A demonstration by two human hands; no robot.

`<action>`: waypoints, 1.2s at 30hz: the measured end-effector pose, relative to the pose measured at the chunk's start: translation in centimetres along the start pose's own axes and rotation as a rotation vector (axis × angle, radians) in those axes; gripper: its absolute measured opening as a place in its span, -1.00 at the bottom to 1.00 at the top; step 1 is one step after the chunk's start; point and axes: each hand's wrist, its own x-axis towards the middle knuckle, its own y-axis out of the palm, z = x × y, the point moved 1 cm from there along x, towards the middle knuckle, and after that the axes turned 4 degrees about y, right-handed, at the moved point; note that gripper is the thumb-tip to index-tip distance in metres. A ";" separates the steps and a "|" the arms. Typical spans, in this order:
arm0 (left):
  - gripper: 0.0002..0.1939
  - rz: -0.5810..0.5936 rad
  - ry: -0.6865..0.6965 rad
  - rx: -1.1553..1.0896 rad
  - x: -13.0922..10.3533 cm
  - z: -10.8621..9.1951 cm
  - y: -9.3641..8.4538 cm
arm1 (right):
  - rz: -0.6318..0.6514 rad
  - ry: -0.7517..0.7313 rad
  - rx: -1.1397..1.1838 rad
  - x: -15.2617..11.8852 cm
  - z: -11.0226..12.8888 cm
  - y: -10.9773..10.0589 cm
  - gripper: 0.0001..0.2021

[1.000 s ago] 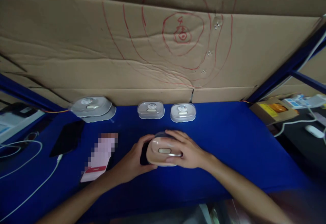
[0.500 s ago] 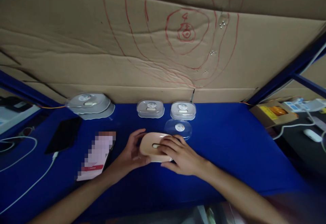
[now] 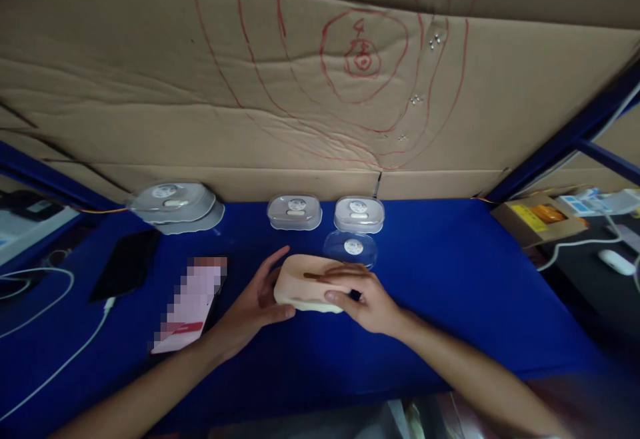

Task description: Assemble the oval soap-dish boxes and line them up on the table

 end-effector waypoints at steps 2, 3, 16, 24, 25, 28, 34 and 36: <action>0.18 0.019 0.012 -0.012 -0.1 0.1 0.0 | -0.101 0.120 0.050 0.0 -0.6 -0.4 -0.67; 0.16 0.024 0.000 -0.018 -0.1 0.1 0.0 | -0.156 0.168 0.057 0.0 -0.9 -0.6 -0.64; 0.09 0.025 -0.022 -0.096 0.3 0.1 -0.8 | 0.146 -0.189 -0.388 -0.9 0.4 0.8 -0.59; -0.05 -0.056 -0.122 -0.076 0.3 0.1 -0.5 | 0.177 -0.223 -0.641 -0.3 -1.9 -1.4 -0.44; -0.07 -0.078 -0.132 -0.075 0.4 0.0 -0.5 | 0.129 -0.187 -0.685 -0.1 -2.6 -2.0 -0.42; -0.02 -0.082 -0.157 -0.095 0.7 -0.5 -0.8 | 0.053 -0.058 -0.807 0.6 -4.8 -3.7 -0.42; -0.05 0.093 -0.254 -0.137 0.2 -0.6 -0.7 | 0.024 0.076 -0.794 1.2 -6.3 -4.5 -0.51; -0.05 0.099 -0.261 -0.130 0.0 -0.5 -0.4 | -0.040 0.059 -0.660 1.0 -5.3 -4.1 -0.53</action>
